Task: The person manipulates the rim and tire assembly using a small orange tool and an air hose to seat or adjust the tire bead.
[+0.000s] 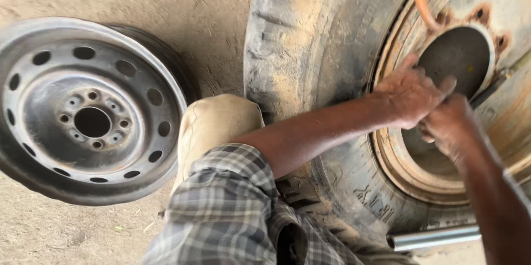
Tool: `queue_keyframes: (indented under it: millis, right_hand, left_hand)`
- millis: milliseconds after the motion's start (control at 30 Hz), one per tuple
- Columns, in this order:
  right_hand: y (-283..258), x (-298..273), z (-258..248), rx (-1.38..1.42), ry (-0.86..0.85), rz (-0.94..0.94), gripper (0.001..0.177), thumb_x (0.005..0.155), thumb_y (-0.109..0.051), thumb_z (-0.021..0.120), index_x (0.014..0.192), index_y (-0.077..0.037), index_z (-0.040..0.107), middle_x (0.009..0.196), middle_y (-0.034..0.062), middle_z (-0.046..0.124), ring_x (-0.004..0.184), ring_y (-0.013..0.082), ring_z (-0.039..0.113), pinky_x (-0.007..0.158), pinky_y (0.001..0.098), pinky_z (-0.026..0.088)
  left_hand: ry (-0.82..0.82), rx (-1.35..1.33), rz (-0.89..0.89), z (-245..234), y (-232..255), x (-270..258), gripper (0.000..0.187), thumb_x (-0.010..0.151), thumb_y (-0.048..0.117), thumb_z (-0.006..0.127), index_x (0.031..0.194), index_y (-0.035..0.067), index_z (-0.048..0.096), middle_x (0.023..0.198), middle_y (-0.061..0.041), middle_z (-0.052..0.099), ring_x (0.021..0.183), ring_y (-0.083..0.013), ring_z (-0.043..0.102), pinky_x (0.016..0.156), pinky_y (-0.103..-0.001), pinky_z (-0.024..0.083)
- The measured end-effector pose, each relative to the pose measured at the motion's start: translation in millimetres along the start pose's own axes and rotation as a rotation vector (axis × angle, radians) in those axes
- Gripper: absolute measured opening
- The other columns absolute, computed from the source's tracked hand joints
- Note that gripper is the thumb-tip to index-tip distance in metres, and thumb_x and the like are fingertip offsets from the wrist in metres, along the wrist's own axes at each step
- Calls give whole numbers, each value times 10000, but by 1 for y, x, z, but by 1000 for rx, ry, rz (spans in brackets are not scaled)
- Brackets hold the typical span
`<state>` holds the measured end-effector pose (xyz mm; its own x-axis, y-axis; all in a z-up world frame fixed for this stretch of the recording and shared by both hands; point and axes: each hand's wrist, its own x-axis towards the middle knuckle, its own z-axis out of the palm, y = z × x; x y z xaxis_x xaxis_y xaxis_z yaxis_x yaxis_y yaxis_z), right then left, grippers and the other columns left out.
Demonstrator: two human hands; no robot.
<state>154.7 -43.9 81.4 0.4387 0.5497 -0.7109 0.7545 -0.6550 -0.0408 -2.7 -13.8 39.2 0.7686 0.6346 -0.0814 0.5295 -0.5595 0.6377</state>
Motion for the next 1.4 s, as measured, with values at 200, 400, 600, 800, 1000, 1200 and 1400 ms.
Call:
queue_keyframes:
  millis: [200,400,600,800,1000,1200,1400]
  right_hand:
    - [-23,-37,5,-228,265,-484,366,955,-191,679,1199,80,643,992,270,723,833,323,696,735,482,539]
    - [12,-42,-4,-860,396,-823,296,949,-193,684,1112,37,592,924,183,605,780,290,679,636,386,584]
    - [49,12,-16,-1055,428,-1168,236,839,-184,721,1010,-48,632,844,100,627,736,249,669,687,395,590]
    - [81,52,-13,-1329,315,-1290,65,894,-100,704,920,-42,715,812,132,691,690,250,692,642,414,574]
    - [68,50,-4,-535,119,-209,285,960,-204,692,764,-2,739,637,231,687,597,399,687,598,553,540]
    - [78,58,-10,-723,248,-538,359,911,-338,690,1017,4,706,806,186,729,721,326,716,653,443,585]
    - [112,97,-14,-1476,308,-1226,394,876,-304,652,1174,-48,684,1029,180,737,833,293,743,707,450,611]
  left_hand:
    - [74,-169,31,4,-9,2,475,1013,225,527,1448,66,425,579,31,562,588,-137,639,1114,-466,372]
    - [103,-143,42,33,-14,24,327,999,195,501,1298,64,525,577,28,504,564,-111,636,1130,-474,359]
    - [203,-187,61,41,-11,27,330,923,281,532,1217,135,569,553,54,378,648,-105,626,1142,-532,296]
    - [-44,-13,100,15,-13,16,183,1069,194,445,1171,197,596,613,11,262,661,-87,598,1290,-501,202]
    - [104,-53,90,6,-12,10,514,975,187,428,1478,84,404,521,24,317,531,-146,622,1203,-514,201]
    - [-12,-60,75,6,-10,0,473,1005,222,443,1461,96,441,521,54,434,606,-102,642,1261,-524,205]
    - [24,-110,79,24,-16,20,495,1007,262,408,1472,96,435,513,67,428,575,-96,636,1251,-529,199]
